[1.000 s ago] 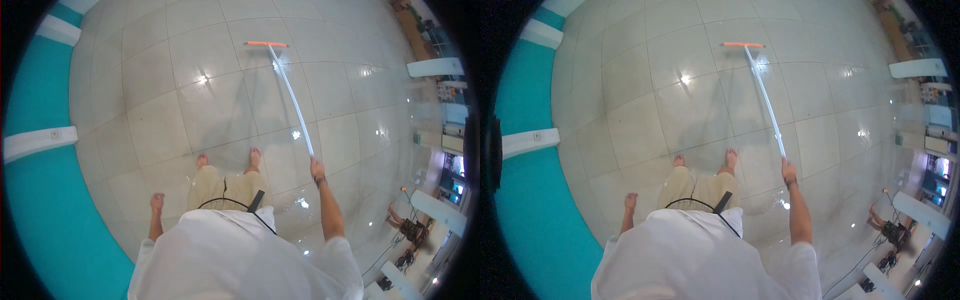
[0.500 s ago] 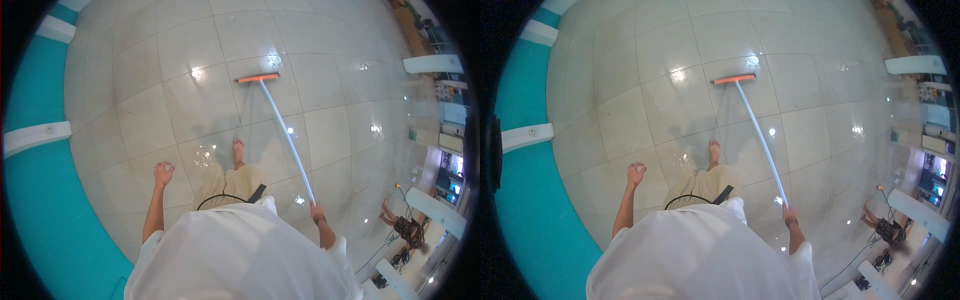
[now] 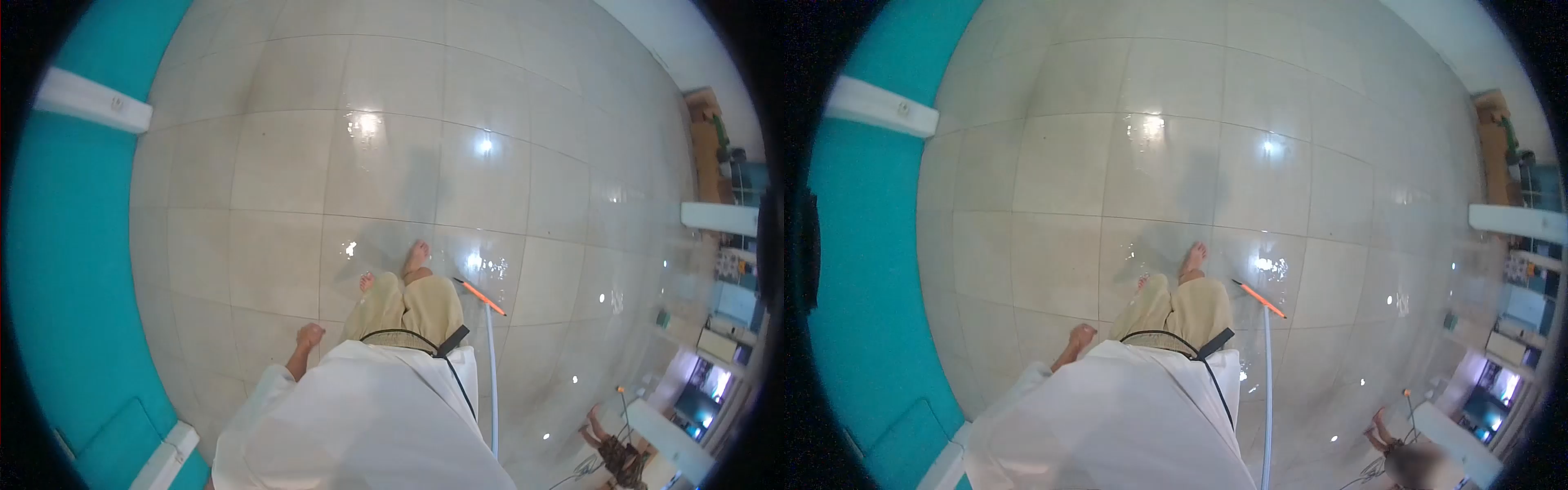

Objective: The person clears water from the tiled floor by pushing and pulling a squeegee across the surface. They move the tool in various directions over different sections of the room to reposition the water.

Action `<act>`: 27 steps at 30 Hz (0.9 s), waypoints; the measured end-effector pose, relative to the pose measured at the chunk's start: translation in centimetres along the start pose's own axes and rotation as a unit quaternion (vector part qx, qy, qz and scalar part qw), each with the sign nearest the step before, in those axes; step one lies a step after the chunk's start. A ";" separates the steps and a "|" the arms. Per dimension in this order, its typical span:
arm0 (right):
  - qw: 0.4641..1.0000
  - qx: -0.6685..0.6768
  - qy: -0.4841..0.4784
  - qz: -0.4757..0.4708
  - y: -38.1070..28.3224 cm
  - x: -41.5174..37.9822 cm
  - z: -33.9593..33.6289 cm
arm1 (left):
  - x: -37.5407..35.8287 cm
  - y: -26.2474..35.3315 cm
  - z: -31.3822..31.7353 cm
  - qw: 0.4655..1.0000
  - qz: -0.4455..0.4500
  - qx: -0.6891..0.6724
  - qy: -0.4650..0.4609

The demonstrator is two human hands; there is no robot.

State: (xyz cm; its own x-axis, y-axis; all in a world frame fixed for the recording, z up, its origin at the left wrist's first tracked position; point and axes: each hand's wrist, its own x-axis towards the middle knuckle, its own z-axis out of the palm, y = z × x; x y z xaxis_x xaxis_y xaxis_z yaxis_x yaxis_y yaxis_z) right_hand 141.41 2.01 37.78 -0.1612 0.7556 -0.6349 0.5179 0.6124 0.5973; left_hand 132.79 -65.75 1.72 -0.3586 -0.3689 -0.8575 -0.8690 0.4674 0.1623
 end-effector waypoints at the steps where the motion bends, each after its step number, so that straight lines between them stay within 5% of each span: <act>1: 1.000 0.010 0.016 -0.015 -0.9 -0.4 -1.1 | -2.6 -0.1 0.5 0.997 -0.057 -0.052 -0.022; 3: 0.995 0.051 0.050 -0.066 -4.2 -1.3 -3.6 | -0.3 -6.4 6.8 0.995 0.005 0.067 -0.072; 6: 0.973 0.129 0.097 -0.163 -10.6 -2.2 -7.6 | -3.7 -3.6 3.7 0.989 -0.101 -0.019 -0.108; 8: 0.941 0.207 0.104 -0.247 -17.2 -2.6 -10.6 | 0.1 -4.6 3.8 0.994 -0.072 0.016 -0.086; 9: 0.921 0.260 0.086 -0.278 -21.2 -2.8 -12.0 | 1.8 -5.0 3.5 0.995 -0.041 0.054 -0.067; 10: 0.892 0.378 -0.040 -0.245 -25.5 0.2 -12.6 | 2.4 -3.8 1.5 0.996 -0.041 0.054 -0.062; 12: 0.831 0.425 -0.120 -0.339 -36.1 1.7 -15.8 | 3.0 1.6 -3.8 0.953 -0.058 -0.285 0.083; 15: 0.770 0.431 -0.211 -0.421 -54.7 -1.3 -22.1 | 3.8 10.9 -12.4 0.904 0.015 -0.401 0.147; 17: 0.758 0.461 -0.167 -0.430 -65.8 -7.4 -25.3 | 4.0 16.0 -16.6 0.878 0.079 -0.455 0.126; 19: 0.746 0.403 -0.247 -0.469 -75.8 -13.0 -28.7 | 5.6 21.1 -20.7 0.832 0.147 -0.529 0.081; 21: 0.667 0.423 -0.337 -0.513 -83.7 -19.3 -29.7 | 4.9 26.5 -25.0 0.800 0.156 -0.579 0.006; 23: 0.734 0.350 -0.301 -0.498 -89.4 -25.2 -29.7 | 3.7 31.0 -30.3 0.794 0.135 -0.592 -0.039; 27: 0.807 0.154 -0.294 -0.489 -92.9 -36.1 -29.8 | 3.0 34.5 -39.5 0.646 0.140 -0.730 -0.176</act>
State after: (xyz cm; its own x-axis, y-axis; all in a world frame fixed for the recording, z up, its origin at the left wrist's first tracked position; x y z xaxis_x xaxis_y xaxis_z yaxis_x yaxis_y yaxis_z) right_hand 74.12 -75.25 19.85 -0.2390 -0.3498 -0.9058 0.5838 0.6937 -0.4219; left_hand 88.25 -82.47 24.01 -0.6953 -0.1086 -0.7105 -0.2746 -0.8734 0.4023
